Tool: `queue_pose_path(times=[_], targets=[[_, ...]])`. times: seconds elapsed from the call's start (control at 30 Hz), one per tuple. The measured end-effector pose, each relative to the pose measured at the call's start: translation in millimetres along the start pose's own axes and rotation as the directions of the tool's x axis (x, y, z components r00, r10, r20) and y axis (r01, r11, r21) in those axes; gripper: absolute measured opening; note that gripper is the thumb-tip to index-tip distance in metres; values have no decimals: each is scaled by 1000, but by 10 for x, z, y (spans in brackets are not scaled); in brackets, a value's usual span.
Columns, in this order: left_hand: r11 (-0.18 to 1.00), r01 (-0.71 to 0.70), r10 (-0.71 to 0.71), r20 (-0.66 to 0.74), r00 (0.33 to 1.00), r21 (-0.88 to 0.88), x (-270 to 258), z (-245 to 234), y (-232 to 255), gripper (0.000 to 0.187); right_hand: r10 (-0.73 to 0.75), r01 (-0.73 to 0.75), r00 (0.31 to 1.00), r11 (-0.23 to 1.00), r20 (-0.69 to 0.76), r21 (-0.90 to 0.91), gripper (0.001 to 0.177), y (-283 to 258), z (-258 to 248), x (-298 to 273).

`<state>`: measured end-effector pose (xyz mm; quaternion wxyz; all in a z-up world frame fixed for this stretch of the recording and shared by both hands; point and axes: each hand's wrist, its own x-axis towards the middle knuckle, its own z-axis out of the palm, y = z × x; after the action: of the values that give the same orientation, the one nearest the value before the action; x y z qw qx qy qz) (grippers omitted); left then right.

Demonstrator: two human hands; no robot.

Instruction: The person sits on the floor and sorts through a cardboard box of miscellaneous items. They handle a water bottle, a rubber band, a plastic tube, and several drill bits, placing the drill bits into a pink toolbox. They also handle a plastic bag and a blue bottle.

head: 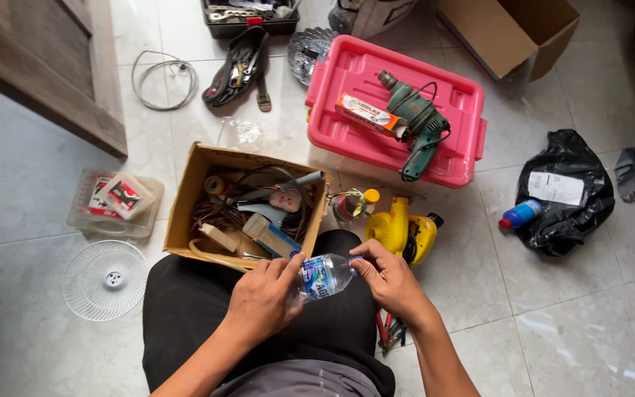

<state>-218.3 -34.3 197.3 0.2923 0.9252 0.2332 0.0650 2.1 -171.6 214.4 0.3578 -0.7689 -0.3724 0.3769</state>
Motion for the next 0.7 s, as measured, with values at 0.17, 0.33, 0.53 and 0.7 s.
queue_pose_path(times=[0.17, 0.33, 0.53, 0.7], targets=[[911, 225, -150, 229, 962, -347, -130, -74, -200, 81, -130, 127, 990, 991, 48, 51, 23, -180, 110, 89], [267, 659, 14, 687, 727, -703, -176, 21, -470, 61, -245, 232, 969, 925, 6, 301, 24, -76, -43, 210], [363, 292, -225, 221, 949, -885, 426, 184, -541, 55, 128, 81, 940, 816, -316, 572, 32, 169, -287, 345], [958, 174, -214, -162, 963, -229, 1583, 66, -601, 70, 200, 105, 931, 654, -305, 749, 34, 390, -367, 282]])
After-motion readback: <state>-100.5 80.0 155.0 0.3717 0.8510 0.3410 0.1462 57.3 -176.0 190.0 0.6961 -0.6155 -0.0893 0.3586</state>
